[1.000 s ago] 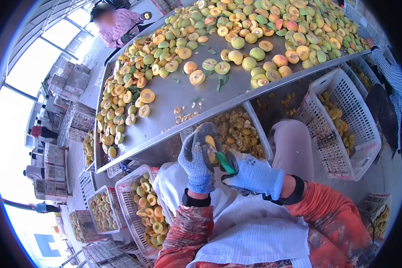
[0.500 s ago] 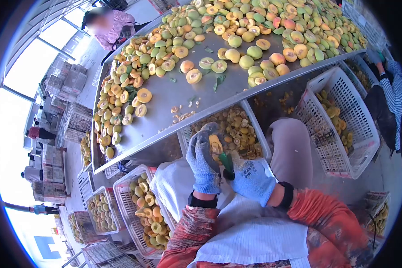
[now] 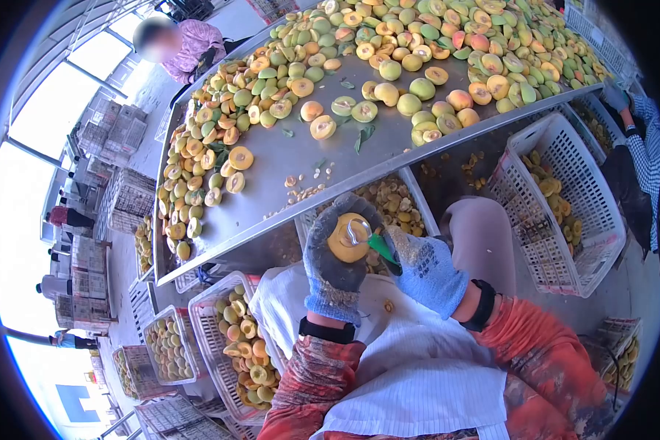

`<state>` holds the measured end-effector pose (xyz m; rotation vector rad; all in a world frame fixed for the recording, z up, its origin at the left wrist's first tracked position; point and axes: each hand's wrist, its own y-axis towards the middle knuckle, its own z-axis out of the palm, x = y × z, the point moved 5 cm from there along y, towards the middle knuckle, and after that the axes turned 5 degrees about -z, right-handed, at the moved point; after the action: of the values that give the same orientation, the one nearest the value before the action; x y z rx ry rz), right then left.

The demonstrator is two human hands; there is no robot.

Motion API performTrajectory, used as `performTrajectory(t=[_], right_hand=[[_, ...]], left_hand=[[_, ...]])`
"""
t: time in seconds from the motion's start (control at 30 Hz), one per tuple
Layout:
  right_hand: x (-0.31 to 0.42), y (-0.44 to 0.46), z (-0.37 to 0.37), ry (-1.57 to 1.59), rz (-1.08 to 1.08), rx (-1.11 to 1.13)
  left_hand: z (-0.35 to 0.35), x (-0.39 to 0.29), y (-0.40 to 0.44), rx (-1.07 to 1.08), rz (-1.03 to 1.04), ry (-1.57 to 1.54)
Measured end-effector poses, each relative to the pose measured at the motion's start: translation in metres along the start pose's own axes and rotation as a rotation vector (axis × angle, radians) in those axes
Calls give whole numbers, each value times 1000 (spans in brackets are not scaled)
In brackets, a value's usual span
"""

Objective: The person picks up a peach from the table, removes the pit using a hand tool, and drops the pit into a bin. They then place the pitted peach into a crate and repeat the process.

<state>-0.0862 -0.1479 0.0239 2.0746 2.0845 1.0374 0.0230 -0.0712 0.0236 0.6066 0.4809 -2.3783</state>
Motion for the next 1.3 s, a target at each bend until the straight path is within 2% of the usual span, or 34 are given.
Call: performTrajectory(t=[0.17,0.27,0.3,0.37,0.4,0.47,0.53,0.57,0.6,0.63,0.67,0.73,0.77,0.83,0.87,0.9,0.93,0.97,1.03,1.1,1.13,1.2,1.23,1.27,1.3], right_hand=[[5,-8,10,-122,7,-1],[14,-4,10,-192,2,-10],[17,-4,11,-142,34,47],[27,-3,9,-88,65,104],[35,-2,4,-29,39,101],[46,1,-12,33,19,100],[43,7,-22,295,181,203],[35,3,-14,297,183,202],[28,-2,-2,136,2,165],[33,0,-5,-25,-175,130],[38,-1,-9,-31,-169,127],[41,0,-21,243,140,66],[40,2,-22,242,141,70],[30,9,-16,561,266,185],[20,9,-11,592,290,170],[10,9,-4,590,290,166],[5,11,2,365,201,220],[5,12,6,140,109,270],[9,10,10,109,128,245],[23,8,13,134,5,100],[29,15,1,140,6,106],[30,20,-10,1112,619,486],[24,19,-7,1115,628,485],[24,15,1,1416,678,536],[25,13,3,1716,714,584]], left_hand=[[12,-5,-3,-60,160,159],[20,-8,-8,-58,174,164],[23,-8,-11,-55,178,165],[32,-18,-24,-111,448,686],[29,-18,-25,-112,447,689],[23,-15,-24,6,378,390],[32,-14,-26,-40,338,393],[38,-14,-27,-78,304,396],[41,-13,-27,-19,234,232],[40,-12,-29,-17,229,232],[39,-13,-28,2,257,252],[42,-14,-24,37,346,331],[41,-14,-23,35,345,327],[42,-18,-23,56,334,386],[42,-21,-24,59,333,390],[37,-20,-22,-2,230,353],[33,-16,-22,-63,125,315],[29,-14,-20,-60,125,317],[13,-16,-17,-281,326,737],[7,-14,-15,-368,351,696],[4,-16,-18,-405,412,773],[5,-20,-18,-432,472,854],[7,-20,-16,-339,366,775],[8,-19,-15,-250,267,691],[8,-25,-13,-251,271,689]])
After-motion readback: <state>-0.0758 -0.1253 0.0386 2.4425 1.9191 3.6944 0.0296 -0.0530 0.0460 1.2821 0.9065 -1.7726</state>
